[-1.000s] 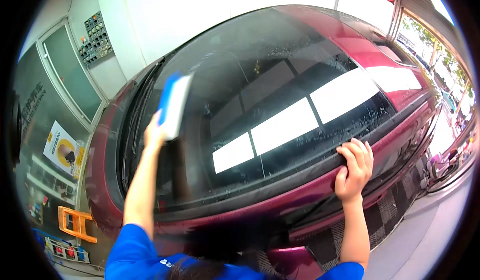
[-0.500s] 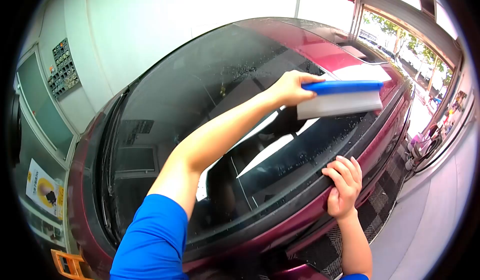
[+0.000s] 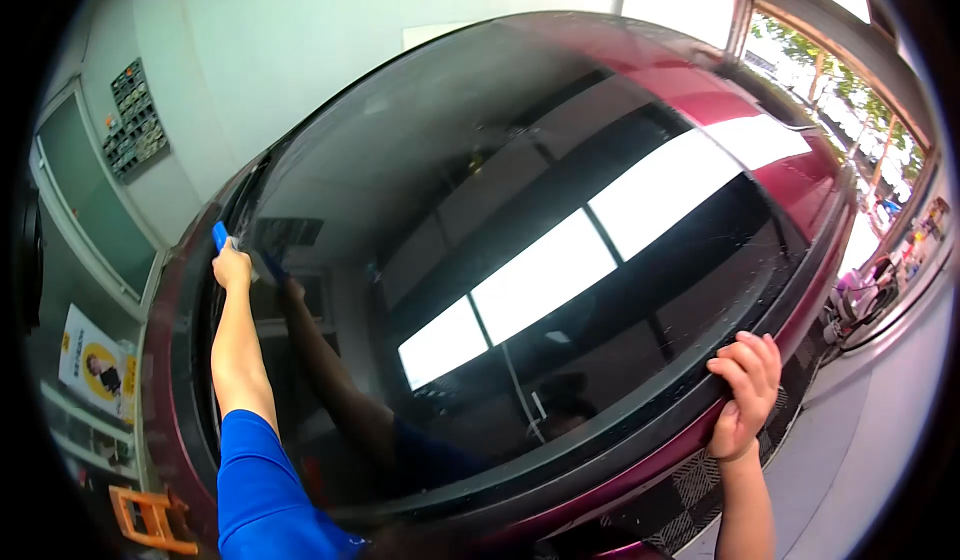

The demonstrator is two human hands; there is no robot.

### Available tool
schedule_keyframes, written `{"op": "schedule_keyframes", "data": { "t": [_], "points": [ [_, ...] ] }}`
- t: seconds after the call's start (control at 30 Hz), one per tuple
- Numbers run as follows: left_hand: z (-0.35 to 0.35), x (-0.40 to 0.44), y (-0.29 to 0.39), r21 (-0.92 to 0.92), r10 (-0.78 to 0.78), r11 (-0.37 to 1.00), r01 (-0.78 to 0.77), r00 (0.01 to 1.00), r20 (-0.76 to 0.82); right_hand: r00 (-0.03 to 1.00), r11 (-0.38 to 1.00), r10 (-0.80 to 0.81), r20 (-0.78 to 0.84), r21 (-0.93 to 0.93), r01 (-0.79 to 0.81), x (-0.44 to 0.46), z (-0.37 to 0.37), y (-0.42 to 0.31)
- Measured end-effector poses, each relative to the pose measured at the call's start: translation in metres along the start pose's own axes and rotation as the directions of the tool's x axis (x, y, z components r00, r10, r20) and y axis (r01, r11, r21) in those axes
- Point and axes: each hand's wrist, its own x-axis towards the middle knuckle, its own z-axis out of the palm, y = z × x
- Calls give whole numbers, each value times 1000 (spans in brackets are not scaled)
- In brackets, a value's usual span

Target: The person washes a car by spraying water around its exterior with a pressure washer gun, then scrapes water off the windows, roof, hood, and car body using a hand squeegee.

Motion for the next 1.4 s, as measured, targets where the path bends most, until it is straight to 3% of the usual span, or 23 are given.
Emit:
{"op": "schedule_keyframes", "data": {
  "t": [0.07,0.13,0.2,0.27,0.3,0.33,0.4,0.43,0.5,0.53,0.6,0.67,0.73,0.8,0.83,0.97,1.0,1.07,1.17,1.2,1.23,1.33,1.4],
  "points": [
    [-39,-24,-6,-218,84,971,-102,992,-92,1000,1000,8,14,-13,-8,2,-1,-4],
    [-89,-94,56,-471,267,795,-383,917,-295,999,1000,10,35,-2,-10,2,-1,-6],
    [-149,-182,122,-728,512,421,-541,805,-301,999,1000,-3,39,12,3,-2,0,-2],
    [-181,-266,159,-792,753,164,-588,593,-285,998,1000,-22,57,2,22,-7,1,4],
    [-175,-302,171,-809,743,-183,-558,461,-486,998,1000,-23,53,10,23,-8,1,3],
    [-172,-328,178,-837,827,-241,-490,348,-442,998,1000,-25,51,14,24,-9,3,5],
    [-171,-336,163,-884,914,-43,-466,338,-223,995,997,-66,75,38,63,-12,2,12],
    [-156,-315,152,-864,866,-68,-498,400,-299,993,997,-80,87,25,78,-12,2,15],
    [-143,-258,87,-892,735,311,-329,678,6,996,997,-74,57,15,73,-12,4,12],
    [-127,-232,43,-786,586,491,-376,810,-21,995,997,-81,57,23,79,-11,6,12],
    [-115,-189,-52,-457,292,864,-213,951,107,994,995,-96,53,26,95,-12,4,14],
    [-92,-167,-140,-186,158,969,-162,987,-37,994,994,-103,42,33,102,-10,5,14],
    [-126,-193,-167,-203,236,949,-241,970,-50,993,993,-110,41,35,109,-10,3,13],
    [-136,-232,-181,-545,350,760,-356,929,-118,993,993,-111,34,38,110,-10,6,14],
    [-145,-253,-190,-546,372,771,-329,928,-33,991,990,-134,15,39,133,-10,7,17],
    [-164,-279,-241,-134,274,950,-283,958,-82,988,987,-157,-11,16,157,-9,4,10],
    [-183,-284,-246,-204,177,963,-176,984,-12,984,984,-176,-9,3,177,-10,4,11],
    [-211,-320,-241,-471,261,831,-297,955,-143,985,985,-171,-26,10,171,-12,6,14],
    [-294,-435,-171,-876,333,468,-114,941,55,985,985,-170,-24,11,171,-13,7,20],
    [-305,-469,-163,-834,465,493,-247,885,12,981,981,-193,-24,7,193,-15,8,26],
    [-303,-499,-160,-852,583,375,-365,808,-89,978,978,-206,-27,16,207,-17,11,31],
    [-269,-562,-173,-673,727,325,-665,631,-272,964,965,-263,-26,14,264,-16,16,48],
    [-252,-570,-221,-618,674,476,-625,711,-200,962,962,-274,-13,-16,274,-14,16,53]
  ]
}}
